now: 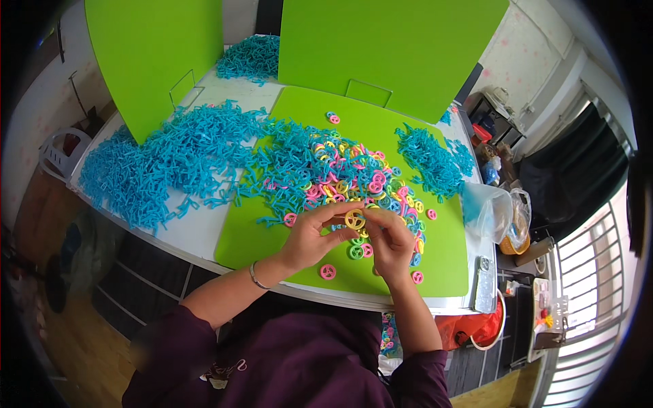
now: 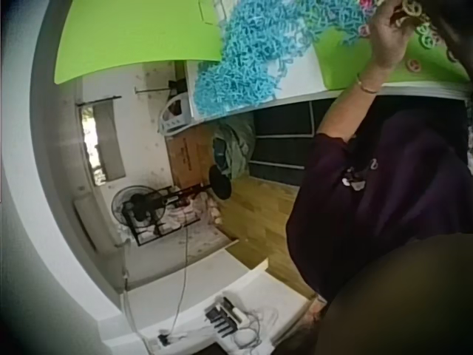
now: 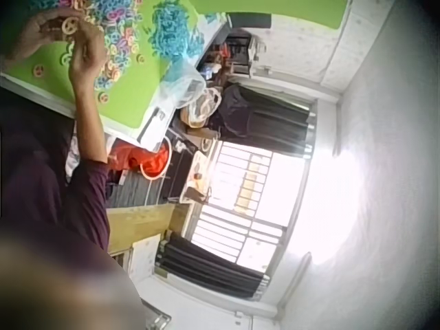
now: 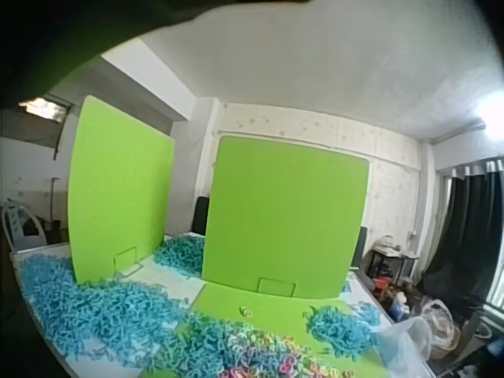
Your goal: Handling and sorting colorful plastic ring toy parts on a workbench.
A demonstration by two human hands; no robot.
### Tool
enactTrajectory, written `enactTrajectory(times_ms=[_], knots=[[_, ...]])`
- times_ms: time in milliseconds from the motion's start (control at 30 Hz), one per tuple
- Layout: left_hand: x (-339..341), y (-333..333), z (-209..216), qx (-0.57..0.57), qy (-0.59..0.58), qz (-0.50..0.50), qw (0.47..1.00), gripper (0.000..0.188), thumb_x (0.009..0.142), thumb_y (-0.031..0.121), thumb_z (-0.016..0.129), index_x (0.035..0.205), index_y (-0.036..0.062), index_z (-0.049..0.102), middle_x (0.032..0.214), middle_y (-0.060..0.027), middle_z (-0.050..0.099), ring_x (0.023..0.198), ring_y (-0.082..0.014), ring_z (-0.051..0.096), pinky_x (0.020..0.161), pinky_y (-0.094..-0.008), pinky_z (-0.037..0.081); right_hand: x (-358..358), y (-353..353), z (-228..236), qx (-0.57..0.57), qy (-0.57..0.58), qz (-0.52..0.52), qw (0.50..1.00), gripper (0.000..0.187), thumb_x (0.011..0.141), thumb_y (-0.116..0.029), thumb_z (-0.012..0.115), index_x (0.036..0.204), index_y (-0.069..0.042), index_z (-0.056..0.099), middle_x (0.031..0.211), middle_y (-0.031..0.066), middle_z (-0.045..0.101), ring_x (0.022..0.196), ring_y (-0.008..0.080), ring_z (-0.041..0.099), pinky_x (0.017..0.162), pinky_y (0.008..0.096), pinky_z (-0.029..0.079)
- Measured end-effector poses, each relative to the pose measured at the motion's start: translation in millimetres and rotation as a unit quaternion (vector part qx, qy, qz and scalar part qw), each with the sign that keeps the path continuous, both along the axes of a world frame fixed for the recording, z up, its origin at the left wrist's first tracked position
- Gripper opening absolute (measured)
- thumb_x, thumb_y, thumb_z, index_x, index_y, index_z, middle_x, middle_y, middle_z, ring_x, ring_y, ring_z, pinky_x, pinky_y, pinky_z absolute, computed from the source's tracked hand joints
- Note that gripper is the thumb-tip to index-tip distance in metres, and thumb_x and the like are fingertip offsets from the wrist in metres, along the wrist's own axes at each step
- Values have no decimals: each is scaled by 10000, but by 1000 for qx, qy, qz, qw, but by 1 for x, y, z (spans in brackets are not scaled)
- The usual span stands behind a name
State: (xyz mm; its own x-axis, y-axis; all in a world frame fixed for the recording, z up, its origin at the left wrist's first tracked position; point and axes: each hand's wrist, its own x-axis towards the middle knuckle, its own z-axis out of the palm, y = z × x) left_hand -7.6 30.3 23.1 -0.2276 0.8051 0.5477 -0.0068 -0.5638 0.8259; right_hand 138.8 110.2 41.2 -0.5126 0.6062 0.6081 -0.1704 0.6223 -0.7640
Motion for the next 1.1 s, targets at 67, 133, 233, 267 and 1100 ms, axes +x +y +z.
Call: enactTrajectory(times_ms=[67, 133, 233, 267, 1100], knots=[[-1, -2, 0, 1, 46, 30, 998, 415, 821, 17, 671, 1216, -14, 547, 1148, -89, 613, 991, -137, 607, 845, -263, 511, -1, 2, 2, 76, 25, -9, 997, 229, 823, 105, 588, 1020, 6, 648, 995, 94, 631, 828, 129, 589, 709, 223, 457], [-1, -2, 1, 2, 92, 59, 994, 418, 798, -5, 688, 1197, -16, 564, 1125, -85, 628, 971, -133, 614, 830, -262, 519, 0, 3, 3, 82, 13, -12, 997, 233, 805, 94, 613, 1008, -11, 662, 962, 94, 646, 828, 153, 613, 704, 243, 478], [-1, -3, 1, -57, 11, 50, 997, 370, 813, -9, 672, 1173, -14, 586, 1061, -75, 656, 917, -117, 627, 795, -251, 529, 2, 3, 11, 98, -34, -22, 994, 243, 782, 80, 642, 995, -31, 678, 922, 96, 664, 815, 184, 643, 688, 272, 506], [-3, 0, -3, -73, 9, 55, 996, 375, 818, -13, 665, 1184, -11, 581, 1044, -75, 660, 907, -112, 627, 789, -248, 530, 2, 2, 14, 110, -70, -30, 991, 248, 776, 78, 646, 995, -34, 681, 913, 98, 667, 804, 191, 648, 677, 282, 512], [-21, 11, -11, -298, -150, -48, 941, 219, 935, 92, 532, 1092, -41, 607, 950, -109, 665, 830, -175, 673, 740, -280, 572, -7, 3, -5, 268, -163, -74, 947, 189, 783, 65, 637, 939, -27, 692, 862, 110, 652, 769, 207, 646, 663, 287, 513]])
